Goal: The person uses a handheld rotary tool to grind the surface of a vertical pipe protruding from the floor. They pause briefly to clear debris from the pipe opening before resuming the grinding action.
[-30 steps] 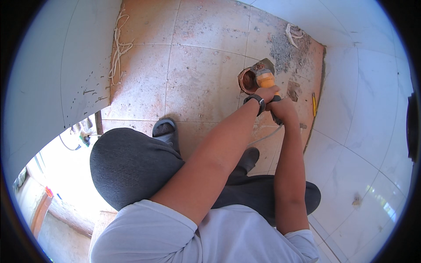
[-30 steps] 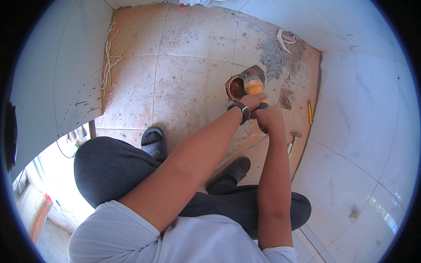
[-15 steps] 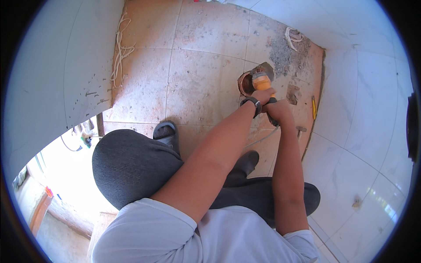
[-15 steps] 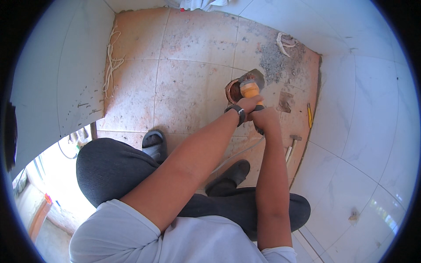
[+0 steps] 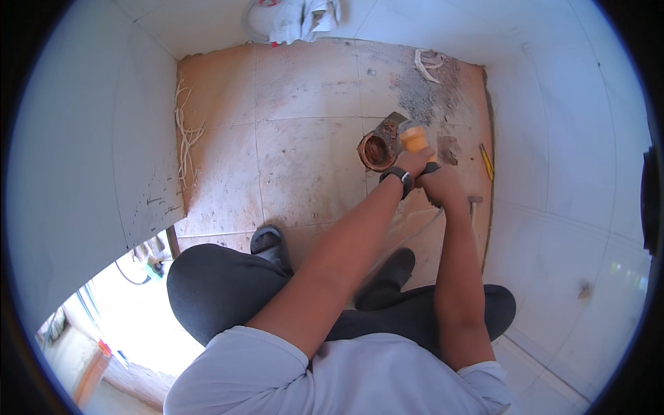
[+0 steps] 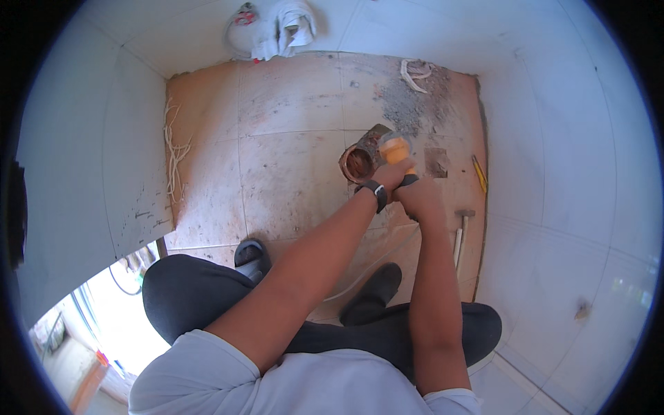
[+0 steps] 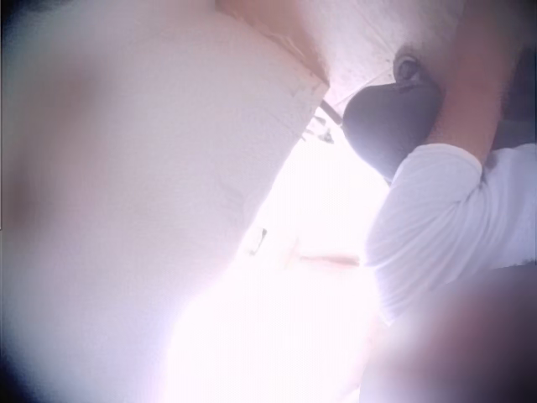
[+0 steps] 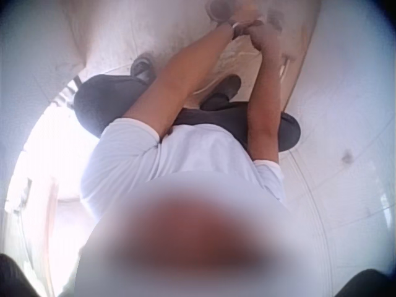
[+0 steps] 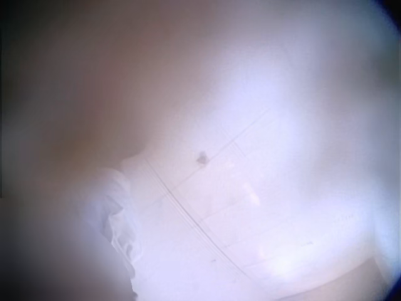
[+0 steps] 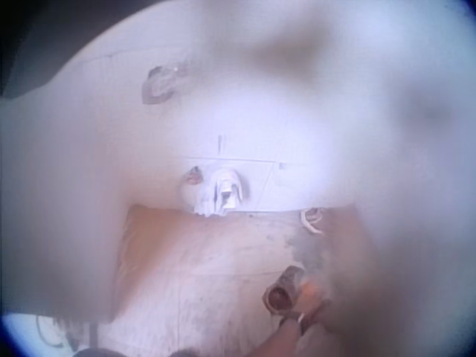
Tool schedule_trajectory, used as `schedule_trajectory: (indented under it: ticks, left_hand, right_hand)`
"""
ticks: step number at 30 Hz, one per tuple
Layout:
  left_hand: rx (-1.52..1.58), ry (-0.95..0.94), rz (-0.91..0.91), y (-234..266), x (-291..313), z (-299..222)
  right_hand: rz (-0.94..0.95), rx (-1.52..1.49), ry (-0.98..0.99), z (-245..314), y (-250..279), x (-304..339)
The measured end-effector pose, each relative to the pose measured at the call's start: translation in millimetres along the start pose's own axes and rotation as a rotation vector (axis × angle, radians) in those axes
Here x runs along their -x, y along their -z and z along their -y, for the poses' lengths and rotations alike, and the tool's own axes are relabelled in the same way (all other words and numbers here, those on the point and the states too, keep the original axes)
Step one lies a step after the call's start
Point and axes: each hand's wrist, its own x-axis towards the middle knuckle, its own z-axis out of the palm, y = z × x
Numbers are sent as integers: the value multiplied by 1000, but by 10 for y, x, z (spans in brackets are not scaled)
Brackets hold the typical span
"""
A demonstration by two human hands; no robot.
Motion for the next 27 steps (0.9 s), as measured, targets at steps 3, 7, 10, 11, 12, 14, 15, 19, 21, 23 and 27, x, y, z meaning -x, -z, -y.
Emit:
schedule_trajectory:
  ticks: [3, 7, 10, 11, 12, 14, 15, 19, 21, 23, 27]
  left_hand:
    - [-318, -83, -36, -127, -93, -92]
    - [-740, -219, -124, -56, -181, -125]
    - [-958, -309, -153, 133, -179, -106]
    - [-913, -317, -125, 204, -166, -104]
    - [-871, -322, -97, 269, -156, -126]
    - [-664, -307, -16, 363, -126, -206]
    - [-512, -254, 29, 403, -106, -285]
    - [-240, -182, 96, 572, 77, -689]
    - [-268, -248, 12, 658, 208, -884]
    - [-315, -274, -51, 741, 343, -1021]
    - [-369, -340, -160, 885, 555, -1150]
  right_hand:
    - [-10, -117, -17, -137, 84, 18]
    - [-54, -288, 35, -303, -164, -16]
    - [-144, -323, 52, -333, -515, -37]
    - [-129, -411, 115, -343, -609, -38]
    - [-105, -481, 139, -344, -695, -36]
    - [-35, -630, 215, -336, -816, -29]
    - [11, -707, 265, -349, -849, -21]
    - [112, -731, 576, -366, -932, -32]
    - [107, -754, 745, -326, -994, -52]
    - [149, -843, 841, -229, -1091, -63]
    - [77, -797, 818, -27, -1279, -23]
